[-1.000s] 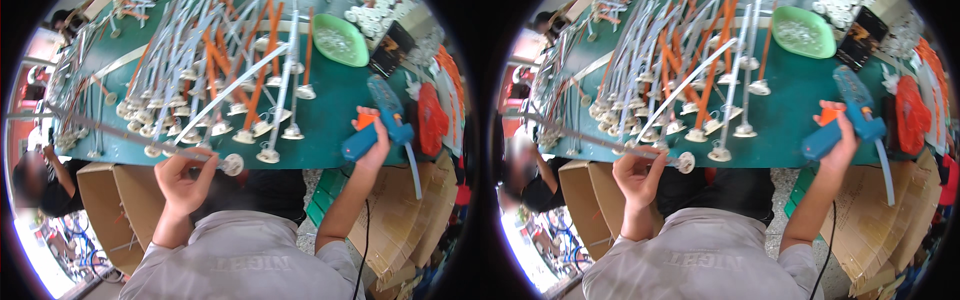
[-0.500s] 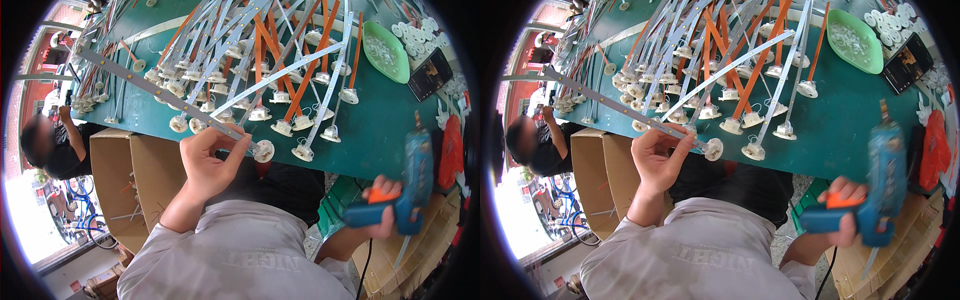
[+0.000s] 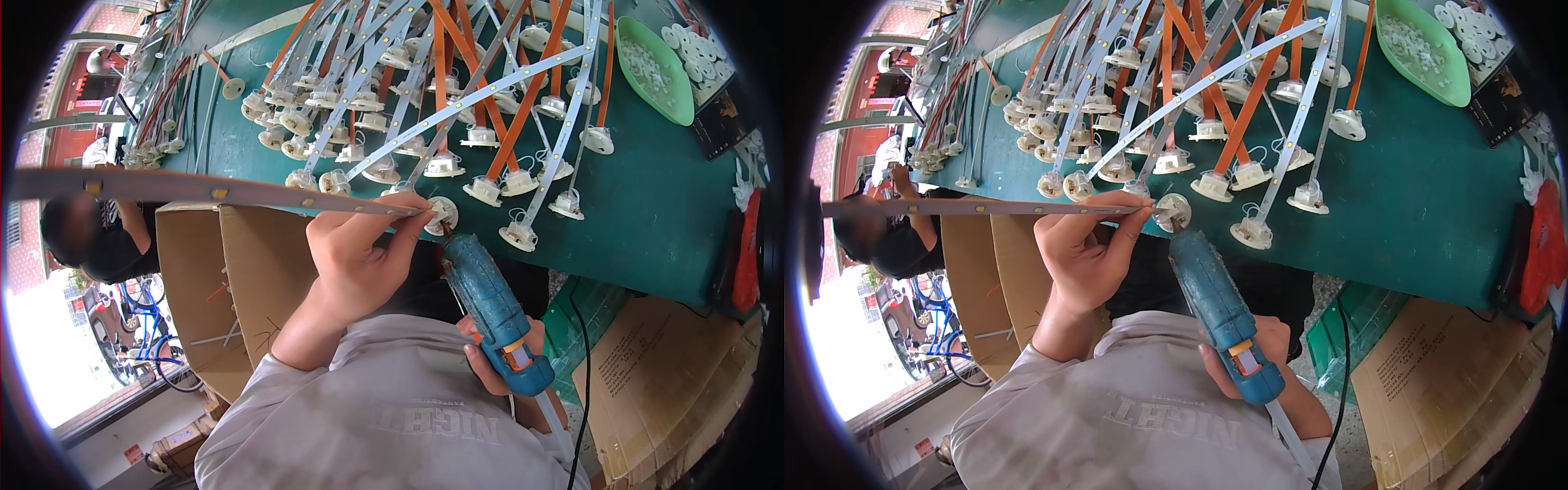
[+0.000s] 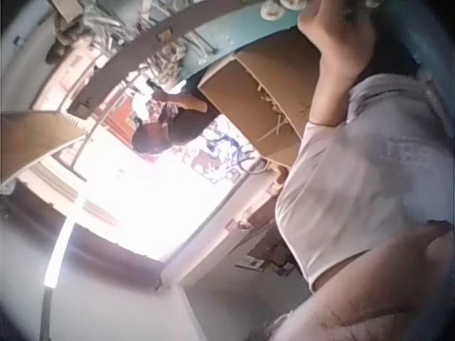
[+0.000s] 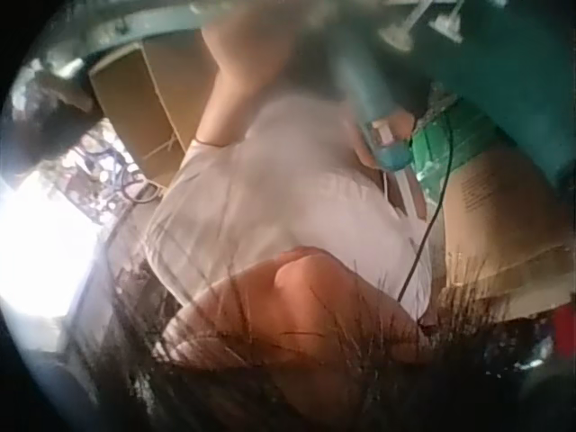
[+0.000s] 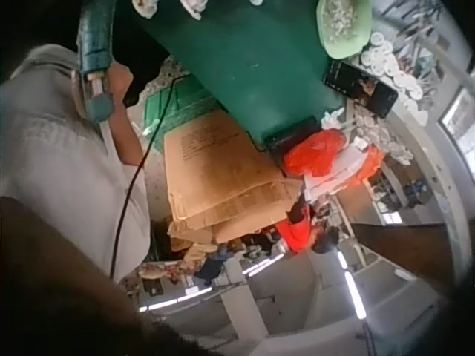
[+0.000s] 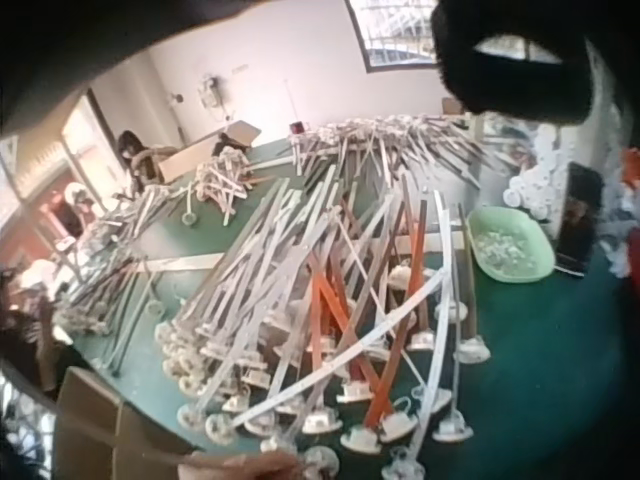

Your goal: The recorder uses a hot glue gun to secure LED light strips onto circular plastic mounts as part of an assembly line task.

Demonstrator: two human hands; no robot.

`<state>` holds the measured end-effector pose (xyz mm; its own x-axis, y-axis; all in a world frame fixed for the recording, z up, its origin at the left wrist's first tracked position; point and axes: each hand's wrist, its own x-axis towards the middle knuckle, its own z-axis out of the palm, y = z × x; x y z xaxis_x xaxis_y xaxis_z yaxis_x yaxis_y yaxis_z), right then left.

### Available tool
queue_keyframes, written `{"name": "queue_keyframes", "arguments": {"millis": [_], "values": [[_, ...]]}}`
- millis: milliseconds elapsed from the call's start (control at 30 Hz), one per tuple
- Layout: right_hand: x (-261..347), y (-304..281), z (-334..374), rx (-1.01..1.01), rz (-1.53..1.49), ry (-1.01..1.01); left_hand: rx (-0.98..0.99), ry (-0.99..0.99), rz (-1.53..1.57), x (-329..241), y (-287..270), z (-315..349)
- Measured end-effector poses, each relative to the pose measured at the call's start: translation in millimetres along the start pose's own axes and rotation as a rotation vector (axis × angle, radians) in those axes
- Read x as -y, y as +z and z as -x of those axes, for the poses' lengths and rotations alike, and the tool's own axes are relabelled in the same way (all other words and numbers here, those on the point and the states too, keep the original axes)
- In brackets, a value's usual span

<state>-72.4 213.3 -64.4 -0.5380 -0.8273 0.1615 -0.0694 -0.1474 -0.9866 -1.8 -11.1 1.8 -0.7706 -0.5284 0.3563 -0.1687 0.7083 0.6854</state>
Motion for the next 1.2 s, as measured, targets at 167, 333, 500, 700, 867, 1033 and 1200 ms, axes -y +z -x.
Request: {"name": "queue_keyframes", "arguments": {"millis": [167, 333, 500, 700, 867, 1033, 1200], "values": [[-3, -1, -2, 0.005, 0.014, -0.022, -0.018, -0.003, 0.006, 6, 1, 3], [0, 0, -7, 0.012, 0.038, -0.029, -0.003, -0.031, 0.032, 3, 2, 2], [-1, -2, -5, 0.053, 0.094, -0.029, -0.011, -0.001, 0.035, 6, 2, 0], [-2, 2, -6, -0.001, 0.107, -0.060, -0.006, -0.007, 0.028, 5, 1, -2], [-1, -5, -3, 0.106, 0.133, -0.029, -0.009, -0.001, 0.022, 6, 0, -2], [2, 0, -10, 0.053, 0.165, -0.082, -0.016, -0.001, 0.043, 4, 1, -3], [0, -2, -6, 0.060, 0.165, -0.071, -0.021, 0.001, 0.036, 6, 1, -2]]}}
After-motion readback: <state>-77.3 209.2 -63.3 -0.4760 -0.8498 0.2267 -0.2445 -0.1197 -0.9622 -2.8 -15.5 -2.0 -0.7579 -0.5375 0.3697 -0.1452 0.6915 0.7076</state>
